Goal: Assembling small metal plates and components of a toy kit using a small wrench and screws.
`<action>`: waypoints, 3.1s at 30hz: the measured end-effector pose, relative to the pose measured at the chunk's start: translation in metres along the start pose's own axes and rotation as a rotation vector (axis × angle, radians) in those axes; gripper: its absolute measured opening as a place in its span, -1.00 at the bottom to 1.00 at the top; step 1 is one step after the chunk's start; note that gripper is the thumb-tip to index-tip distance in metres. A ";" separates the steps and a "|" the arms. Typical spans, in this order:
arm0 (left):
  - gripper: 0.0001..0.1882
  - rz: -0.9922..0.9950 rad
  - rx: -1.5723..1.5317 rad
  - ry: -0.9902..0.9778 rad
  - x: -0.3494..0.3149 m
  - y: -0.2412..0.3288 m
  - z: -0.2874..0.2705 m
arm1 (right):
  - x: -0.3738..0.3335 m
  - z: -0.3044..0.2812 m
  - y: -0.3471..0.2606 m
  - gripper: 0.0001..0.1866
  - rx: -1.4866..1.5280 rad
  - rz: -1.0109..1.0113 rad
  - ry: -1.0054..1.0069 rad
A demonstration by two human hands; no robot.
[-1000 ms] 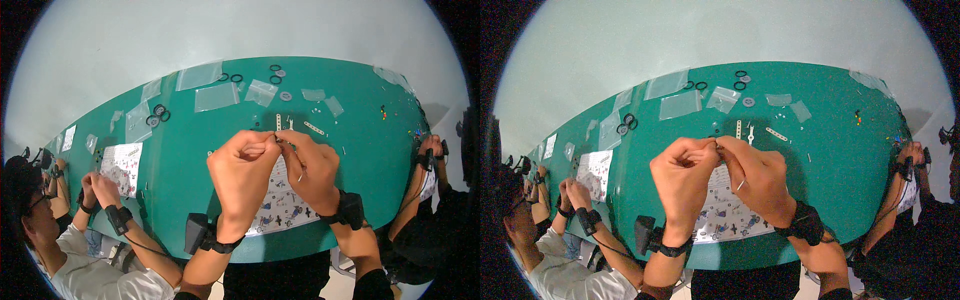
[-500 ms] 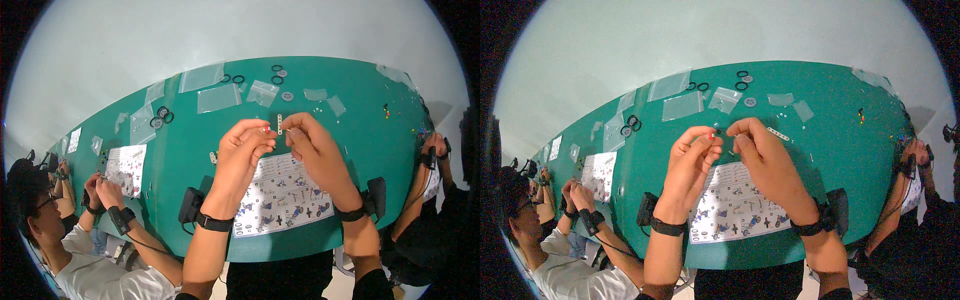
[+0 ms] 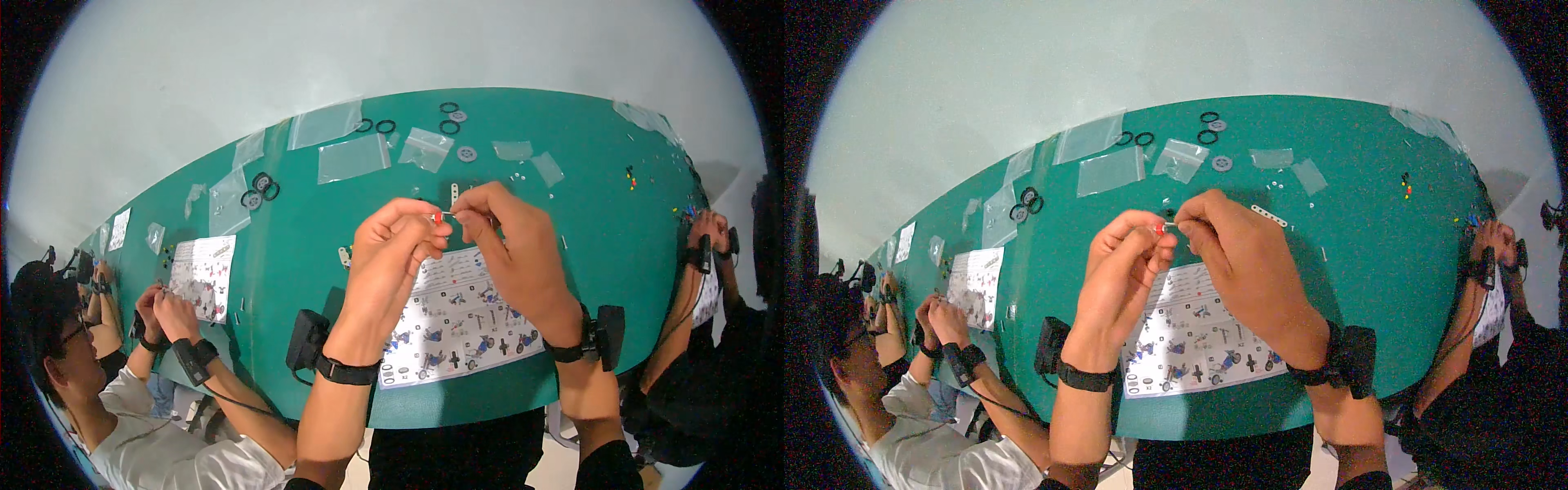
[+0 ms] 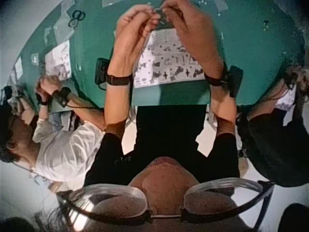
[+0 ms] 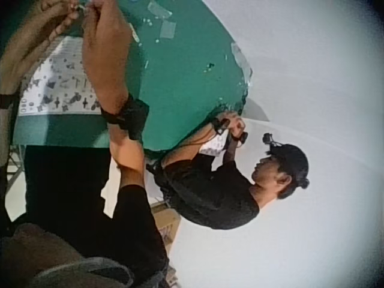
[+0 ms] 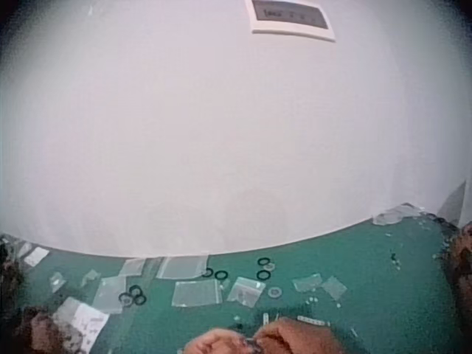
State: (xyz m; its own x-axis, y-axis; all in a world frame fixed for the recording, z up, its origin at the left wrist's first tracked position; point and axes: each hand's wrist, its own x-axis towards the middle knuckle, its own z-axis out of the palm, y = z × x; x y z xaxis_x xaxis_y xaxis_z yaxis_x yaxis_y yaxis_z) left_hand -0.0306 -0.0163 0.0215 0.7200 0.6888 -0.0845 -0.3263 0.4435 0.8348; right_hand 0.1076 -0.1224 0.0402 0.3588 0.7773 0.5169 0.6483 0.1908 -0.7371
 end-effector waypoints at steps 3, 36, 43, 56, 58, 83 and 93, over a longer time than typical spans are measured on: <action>-0.92 -0.018 -0.016 0.017 -0.002 0.000 0.001 | -0.001 0.002 0.002 -0.90 -0.003 -0.033 -0.003; -0.74 1.016 1.009 0.145 -0.008 0.002 0.015 | -0.002 0.006 0.013 -0.79 -0.170 -0.196 0.002; -0.79 0.649 0.534 0.072 -0.006 0.001 0.016 | 0.001 0.002 0.002 -0.85 0.031 0.041 0.028; -0.73 0.675 0.739 -0.011 -0.008 0.008 0.011 | -0.001 0.000 -0.002 -0.85 0.099 0.084 -0.030; -0.76 0.643 0.670 -0.027 -0.007 0.006 0.012 | -0.001 -0.003 -0.003 -0.84 0.065 0.107 -0.070; -0.86 0.030 -0.237 -0.029 0.013 -0.014 -0.009 | 0.002 -0.003 0.003 -0.83 0.319 0.260 -0.038; -0.79 -0.003 -0.292 -0.045 0.011 -0.011 -0.009 | 0.001 0.000 0.007 -0.89 -0.072 -0.085 0.032</action>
State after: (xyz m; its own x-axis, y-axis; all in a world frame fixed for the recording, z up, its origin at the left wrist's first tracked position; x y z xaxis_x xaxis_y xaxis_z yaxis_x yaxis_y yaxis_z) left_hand -0.0250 -0.0087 0.0059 0.7457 0.6639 -0.0566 -0.4818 0.5959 0.6424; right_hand 0.1125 -0.1202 0.0356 0.3214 0.7401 0.5907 0.7234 0.2107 -0.6576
